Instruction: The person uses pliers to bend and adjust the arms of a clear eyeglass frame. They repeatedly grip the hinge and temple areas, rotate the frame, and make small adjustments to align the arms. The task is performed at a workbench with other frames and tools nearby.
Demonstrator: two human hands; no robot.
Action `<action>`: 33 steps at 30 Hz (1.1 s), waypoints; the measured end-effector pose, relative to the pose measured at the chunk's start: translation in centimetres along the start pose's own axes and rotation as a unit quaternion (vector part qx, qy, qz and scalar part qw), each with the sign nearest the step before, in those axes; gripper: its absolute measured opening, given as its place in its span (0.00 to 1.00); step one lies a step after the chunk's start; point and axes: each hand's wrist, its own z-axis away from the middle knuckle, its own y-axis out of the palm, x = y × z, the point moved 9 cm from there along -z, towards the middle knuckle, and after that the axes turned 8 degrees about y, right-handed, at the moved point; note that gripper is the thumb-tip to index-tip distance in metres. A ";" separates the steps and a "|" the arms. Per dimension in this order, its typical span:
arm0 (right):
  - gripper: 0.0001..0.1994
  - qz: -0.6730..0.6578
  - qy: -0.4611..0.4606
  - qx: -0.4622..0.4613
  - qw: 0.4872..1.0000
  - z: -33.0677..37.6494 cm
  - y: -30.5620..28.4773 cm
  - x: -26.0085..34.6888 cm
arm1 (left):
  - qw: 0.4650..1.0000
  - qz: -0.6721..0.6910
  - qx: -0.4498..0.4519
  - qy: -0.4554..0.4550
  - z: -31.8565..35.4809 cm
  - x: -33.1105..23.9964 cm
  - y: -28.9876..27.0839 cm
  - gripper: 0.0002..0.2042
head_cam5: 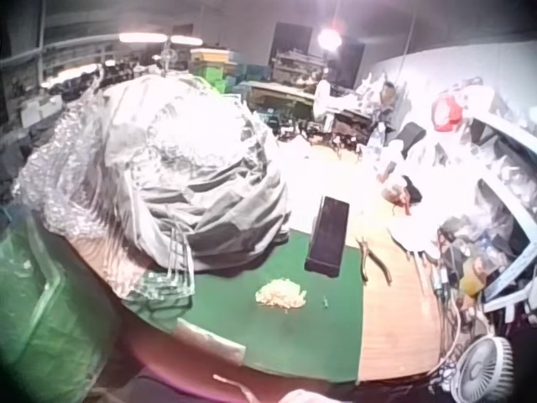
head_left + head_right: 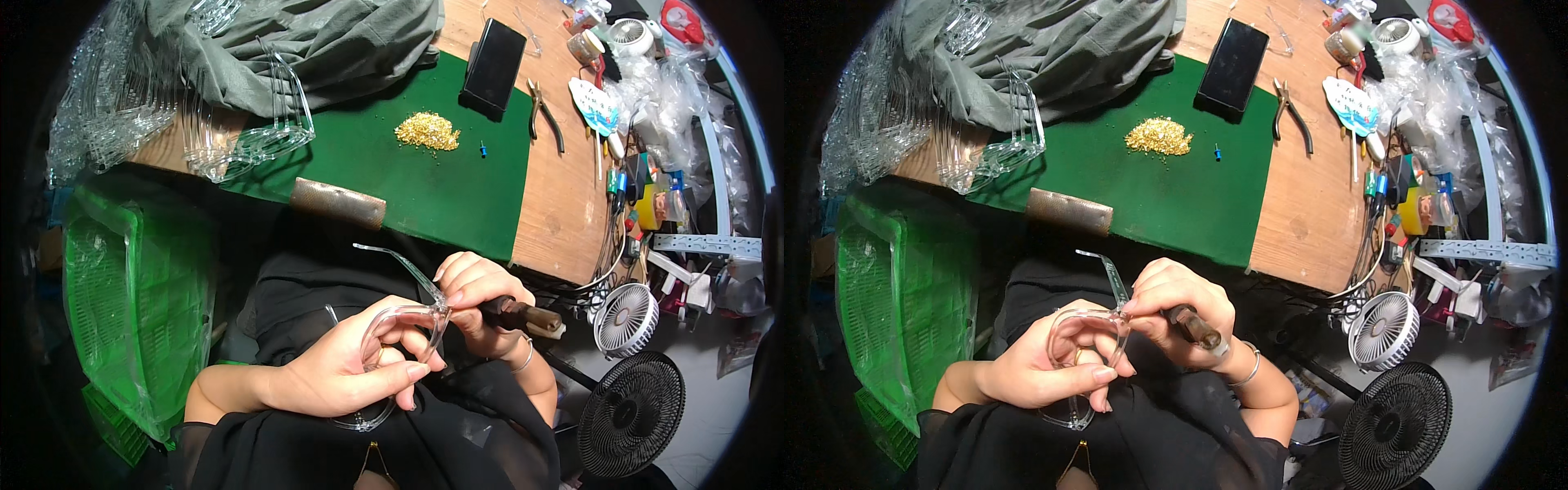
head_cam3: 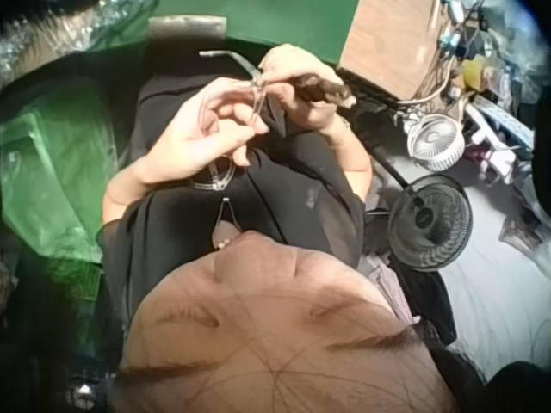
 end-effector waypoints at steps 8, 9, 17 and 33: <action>0.05 -0.084 0.104 0.017 0.991 -0.1 0.9 -1.8 | 1.000 -0.009 -0.009 0.008 0.4 -0.7 -0.6 0.20; 0.05 -0.077 0.120 0.014 0.990 -0.1 0.9 -2.0 | 1.000 -0.008 -0.008 0.006 0.4 -0.6 -0.8 0.20; 0.13 0.415 0.215 0.112 0.877 2.3 -1.1 -6.3 | 0.984 0.062 -0.147 0.078 3.4 -3.1 -5.7 0.24; 0.15 0.567 0.607 -0.001 0.556 25.8 -12.7 -16.5 | 0.991 0.055 -0.110 0.051 0.9 -3.5 -6.2 0.23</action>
